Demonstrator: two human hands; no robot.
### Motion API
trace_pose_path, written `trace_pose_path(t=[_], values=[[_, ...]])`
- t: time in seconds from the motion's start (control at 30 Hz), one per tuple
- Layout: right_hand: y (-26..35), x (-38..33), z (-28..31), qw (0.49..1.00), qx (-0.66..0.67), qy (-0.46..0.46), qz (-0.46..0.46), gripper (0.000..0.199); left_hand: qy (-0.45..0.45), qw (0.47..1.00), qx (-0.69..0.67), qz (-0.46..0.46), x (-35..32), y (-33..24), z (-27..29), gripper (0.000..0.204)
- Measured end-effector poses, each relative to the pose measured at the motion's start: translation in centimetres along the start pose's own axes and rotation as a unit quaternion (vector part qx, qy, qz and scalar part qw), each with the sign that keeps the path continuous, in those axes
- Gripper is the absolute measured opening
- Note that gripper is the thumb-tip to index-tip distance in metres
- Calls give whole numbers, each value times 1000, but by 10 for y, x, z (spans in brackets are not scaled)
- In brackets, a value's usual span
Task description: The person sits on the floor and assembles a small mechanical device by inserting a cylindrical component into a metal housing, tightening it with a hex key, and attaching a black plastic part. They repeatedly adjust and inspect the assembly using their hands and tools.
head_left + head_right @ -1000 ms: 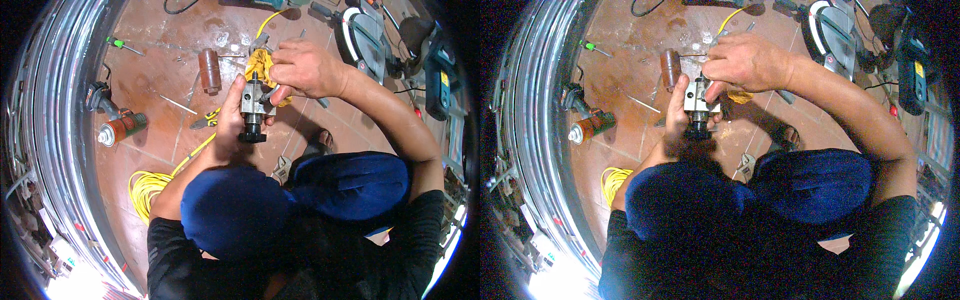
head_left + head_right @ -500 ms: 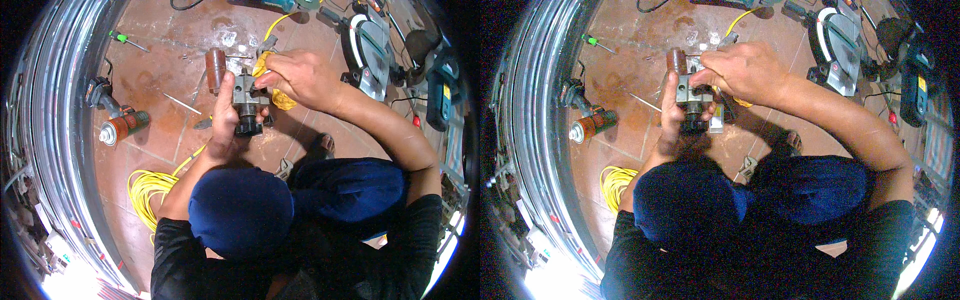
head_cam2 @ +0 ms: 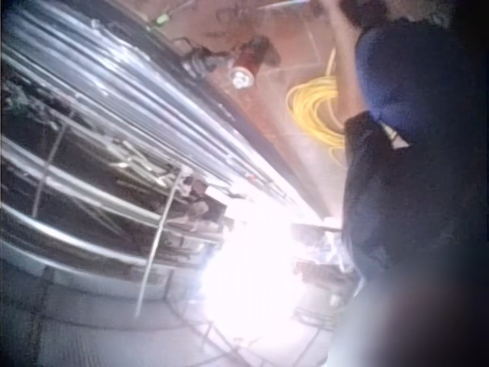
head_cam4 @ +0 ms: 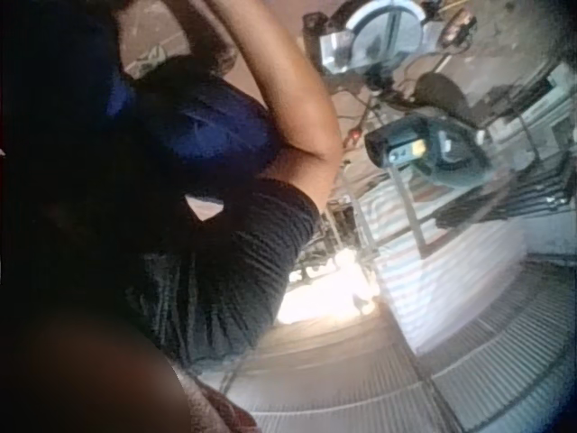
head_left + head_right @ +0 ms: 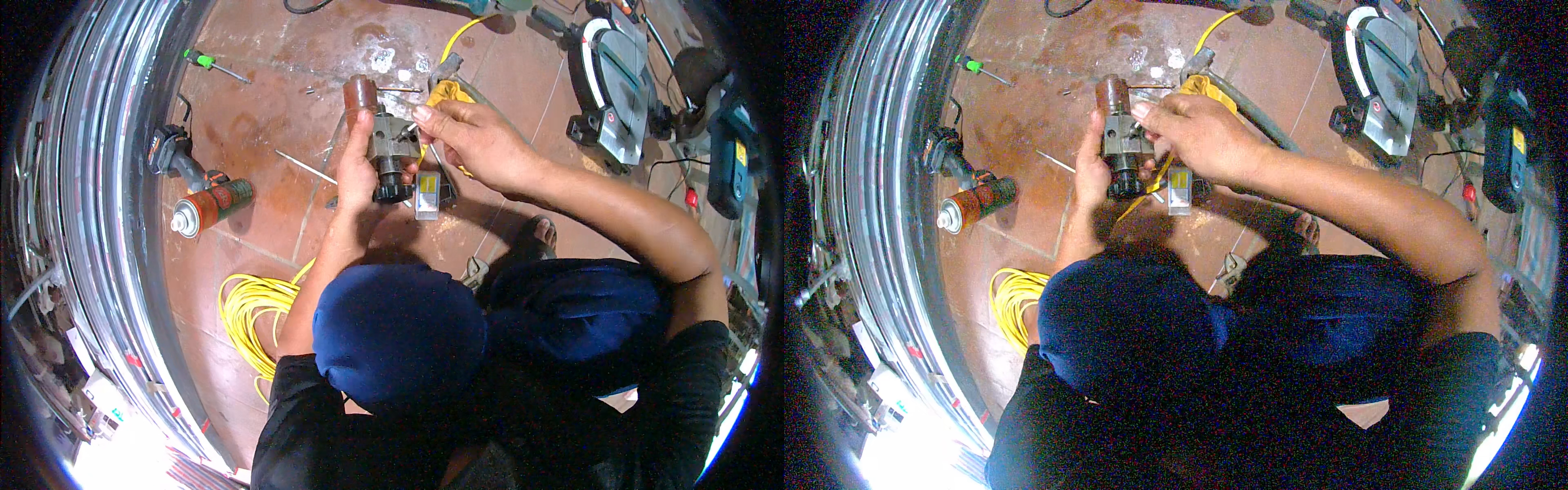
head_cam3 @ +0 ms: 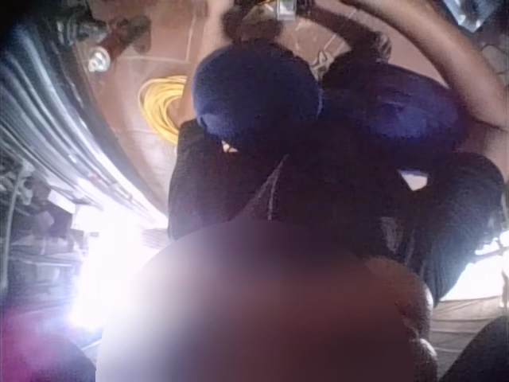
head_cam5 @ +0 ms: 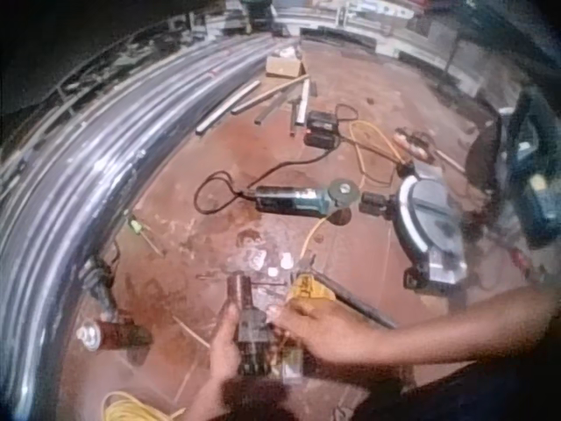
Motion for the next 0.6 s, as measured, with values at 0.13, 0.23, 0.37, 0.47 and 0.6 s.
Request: trace_pose_path(t=[0.13, 0.23, 0.37, 0.47, 0.6], values=[[8, -4, -9, 997, 0, 76, -5, 46, 9, 995, -83, 47, 4, 24, -2, 68], [25, -3, -16, 987, -49, 133, 76, 36, 45, 994, -91, 31, 0, 24, -12, 65], [19, -6, -11, 991, 8, 131, 18, 34, 19, 993, -112, 25, -6, 20, -17, 69], [17, -10, -11, 989, -1, 146, 3, 34, 29, 990, -133, 19, -10, 15, -24, 72], [22, -15, -12, 985, 2, 172, -14, 35, 40, 987, -154, -1, -17, 9, -34, 82]])
Point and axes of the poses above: each hand's wrist, its own x-axis towards the middle knuckle, its own z-axis out of the back of the hand, y = z × x, the point moved 8 cm from there along x, towards the middle knuckle, and after that the axes turned 13 degrees about x, right-handed, at the moved point
